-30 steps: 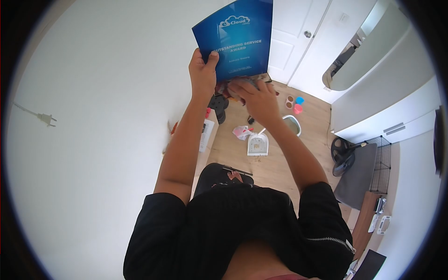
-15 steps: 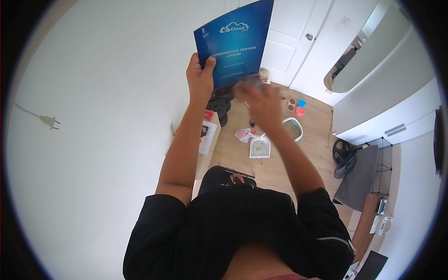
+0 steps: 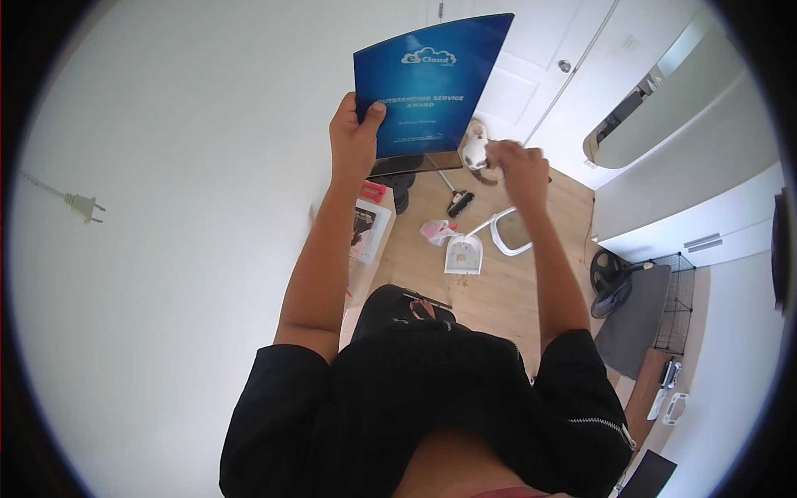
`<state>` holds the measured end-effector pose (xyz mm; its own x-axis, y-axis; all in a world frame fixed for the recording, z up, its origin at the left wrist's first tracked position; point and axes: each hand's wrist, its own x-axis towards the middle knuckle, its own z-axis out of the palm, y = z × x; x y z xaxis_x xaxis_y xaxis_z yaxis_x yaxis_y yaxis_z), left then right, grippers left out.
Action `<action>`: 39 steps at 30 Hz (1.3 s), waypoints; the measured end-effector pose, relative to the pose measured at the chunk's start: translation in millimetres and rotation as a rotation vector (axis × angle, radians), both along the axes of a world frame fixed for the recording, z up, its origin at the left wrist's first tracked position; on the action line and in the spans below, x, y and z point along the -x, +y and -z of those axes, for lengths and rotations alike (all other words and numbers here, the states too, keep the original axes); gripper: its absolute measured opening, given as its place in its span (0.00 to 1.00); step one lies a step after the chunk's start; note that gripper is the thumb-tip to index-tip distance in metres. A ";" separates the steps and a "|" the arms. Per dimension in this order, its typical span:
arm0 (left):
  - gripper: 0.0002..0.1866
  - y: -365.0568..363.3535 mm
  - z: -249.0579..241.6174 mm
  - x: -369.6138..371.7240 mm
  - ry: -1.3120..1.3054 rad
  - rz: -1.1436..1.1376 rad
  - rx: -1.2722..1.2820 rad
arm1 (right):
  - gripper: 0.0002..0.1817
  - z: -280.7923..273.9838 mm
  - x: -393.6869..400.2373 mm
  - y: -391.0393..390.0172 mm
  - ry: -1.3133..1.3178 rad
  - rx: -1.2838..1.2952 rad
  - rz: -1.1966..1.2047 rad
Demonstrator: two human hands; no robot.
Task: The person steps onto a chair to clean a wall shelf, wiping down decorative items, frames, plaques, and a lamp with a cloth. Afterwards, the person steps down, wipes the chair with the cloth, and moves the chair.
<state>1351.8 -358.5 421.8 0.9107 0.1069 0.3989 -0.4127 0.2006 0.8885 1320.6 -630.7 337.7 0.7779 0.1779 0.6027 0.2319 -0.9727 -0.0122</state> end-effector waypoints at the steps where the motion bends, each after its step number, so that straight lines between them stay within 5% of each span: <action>1: 0.10 2.1 -4.7 1.1 -0.001 0.030 -0.018 | 0.20 -7.6 -10.6 -11.3 0.044 -0.155 -0.055; 4: 0.12 5.8 -9.2 5.9 0.029 0.152 0.074 | 0.14 -52.7 -48.8 -0.7 0.208 -0.513 -0.460; 5: 0.12 17.7 3.8 -7.2 0.034 0.160 0.083 | 0.12 -78.8 -52.6 34.8 0.654 -0.754 -0.324; 8: 0.15 19.3 4.8 -0.7 0.059 0.270 0.133 | 0.12 -109.0 -59.8 77.0 0.978 -0.594 -0.348; 17: 0.17 18.4 14.1 2.6 0.148 0.343 0.229 | 0.11 -114.8 -58.5 114.7 1.142 -0.177 -0.346; 24: 0.13 40.8 16.0 1.6 0.101 0.187 0.178 | 0.11 -114.1 -42.7 71.0 1.244 -0.310 -0.360; 28: 0.11 35.5 17.9 -1.1 0.044 0.107 0.150 | 0.06 -49.4 -42.2 30.7 0.992 -0.528 -0.651; 30: 0.10 36.6 26.8 -2.7 0.051 0.091 0.133 | 0.11 -31.6 -27.5 41.5 0.941 -0.931 -0.506; 34: 0.08 34.9 42.6 -14.8 -0.027 -0.053 0.001 | 0.10 15.6 -4.8 69.2 0.681 -0.984 -0.210; 35: 0.08 32.4 42.0 -16.3 -0.022 -0.048 0.000 | 0.09 23.1 2.4 79.9 0.396 -0.747 -0.189; 39: 0.08 26.2 53.2 -24.5 -0.052 -0.095 0.096 | 0.11 33.2 12.1 123.8 -0.035 -0.461 -0.043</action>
<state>1376.3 -332.3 368.6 0.8731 0.2310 0.4294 -0.4789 0.2413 0.8440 1308.5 -506.9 304.5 0.7537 -0.0836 0.6519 0.2794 -0.8570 -0.4330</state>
